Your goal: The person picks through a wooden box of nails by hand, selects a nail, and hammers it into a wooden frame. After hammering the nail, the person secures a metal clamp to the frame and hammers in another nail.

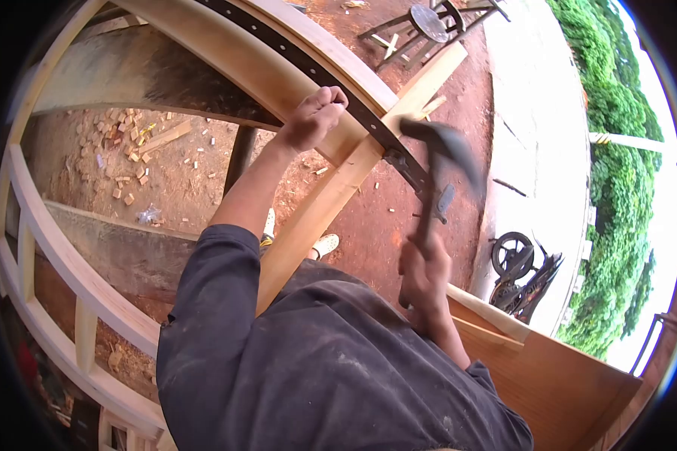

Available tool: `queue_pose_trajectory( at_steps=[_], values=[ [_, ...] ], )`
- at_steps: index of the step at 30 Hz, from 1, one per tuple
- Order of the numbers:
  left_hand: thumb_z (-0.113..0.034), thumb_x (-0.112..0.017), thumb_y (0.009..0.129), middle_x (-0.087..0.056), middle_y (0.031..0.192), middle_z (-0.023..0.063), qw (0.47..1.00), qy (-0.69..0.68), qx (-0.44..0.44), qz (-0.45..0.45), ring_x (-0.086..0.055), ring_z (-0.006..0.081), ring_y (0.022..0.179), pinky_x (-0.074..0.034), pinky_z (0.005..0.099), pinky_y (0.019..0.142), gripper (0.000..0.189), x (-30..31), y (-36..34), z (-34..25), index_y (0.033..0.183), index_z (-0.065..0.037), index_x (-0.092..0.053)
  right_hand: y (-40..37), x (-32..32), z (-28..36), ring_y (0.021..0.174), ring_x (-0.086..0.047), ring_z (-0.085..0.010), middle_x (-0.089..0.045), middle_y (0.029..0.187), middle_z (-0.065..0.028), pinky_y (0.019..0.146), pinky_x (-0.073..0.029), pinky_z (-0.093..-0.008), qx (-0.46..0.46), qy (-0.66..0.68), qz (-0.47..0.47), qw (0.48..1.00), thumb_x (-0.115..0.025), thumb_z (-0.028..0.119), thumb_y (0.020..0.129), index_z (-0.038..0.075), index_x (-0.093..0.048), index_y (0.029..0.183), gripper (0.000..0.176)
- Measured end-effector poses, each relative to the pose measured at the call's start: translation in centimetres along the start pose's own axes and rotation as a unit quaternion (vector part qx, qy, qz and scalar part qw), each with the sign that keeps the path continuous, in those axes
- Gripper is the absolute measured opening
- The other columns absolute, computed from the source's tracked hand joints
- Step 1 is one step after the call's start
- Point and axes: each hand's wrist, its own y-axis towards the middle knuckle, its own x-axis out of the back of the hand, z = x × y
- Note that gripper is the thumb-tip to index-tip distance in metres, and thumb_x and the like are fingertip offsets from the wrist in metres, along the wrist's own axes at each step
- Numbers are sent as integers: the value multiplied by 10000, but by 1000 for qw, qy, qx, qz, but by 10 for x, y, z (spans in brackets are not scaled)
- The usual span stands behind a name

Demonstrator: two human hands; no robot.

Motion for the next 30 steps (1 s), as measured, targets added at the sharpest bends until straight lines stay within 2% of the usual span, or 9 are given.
queue_pose_trajectory(
  at_steps=[4,5,8,12,15,17,19,27,30],
  values=[
    [-101,-509,1006,-437,760,-47,1000,6,12,-13,-396,42,627,-342,217,557,87,-3,2,-6,954,-65,-569,-6,-28,-14,657,-625,-136,-626,709,-45,616,-520,-277,329,263,-104,901,-594,179,1008,36,-593,989,144],
    [-101,-509,1006,-437,760,-47,1000,6,9,-9,-396,42,627,-342,217,557,87,-2,4,-3,954,-65,-569,-6,6,-50,706,-675,-220,-649,717,-128,631,-530,-336,287,-16,52,956,-614,226,1006,12,-596,983,216],
    [-92,-518,1005,-455,764,-44,999,9,24,-38,-397,35,614,-337,214,535,87,0,3,2,934,-59,-554,15,-12,-16,690,-643,-382,-603,730,-252,663,-502,-440,-51,-162,92,981,-647,230,976,-36,-580,984,274],
    [-141,-528,1003,-447,689,-53,999,-29,13,-32,-405,35,592,-354,222,527,145,-2,2,-2,867,-98,-549,1,3,4,630,-553,-92,-592,736,-31,565,-467,-258,84,4,19,996,-533,133,1029,-9,-557,1046,145],
    [-129,-528,1001,-447,682,-57,998,-28,8,-62,-404,36,580,-346,216,518,140,-7,3,-4,865,-97,-550,-6,-6,-19,626,-571,-112,-600,731,-61,547,-468,-271,273,137,-16,952,-478,180,1045,0,-542,1018,193],
    [-124,-533,998,-448,680,-59,998,-34,8,-55,-405,35,576,-342,212,511,136,-4,5,-2,866,-97,-550,0,-9,-27,664,-616,-165,-606,687,-94,561,-476,-332,189,-70,27,979,-577,235,1022,-3,-585,949,249],
    [-119,-538,995,-448,678,-61,998,-40,7,-49,-407,35,571,-338,209,504,132,-4,6,3,866,-96,-551,13,-6,-21,685,-635,-373,-599,707,-208,658,-499,-431,-53,-202,118,971,-653,244,981,-16,-594,1016,269],
    [-104,-534,994,-453,675,-58,997,-34,-1,-76,-399,32,542,-328,214,476,108,-5,3,3,887,-98,-544,11,-13,-27,717,-667,-374,-637,769,-245,668,-503,-442,31,-150,56,987,-643,261,990,-22,-601,1014,288],
    [-226,-514,1035,-441,626,-61,995,4,3,-99,-392,35,522,-312,211,486,230,-3,5,4,836,-120,-559,28,-9,-31,646,-606,-278,-617,728,-214,640,-494,-432,-52,-65,49,995,-673,286,974,-30,-600,931,327]
  ],
)
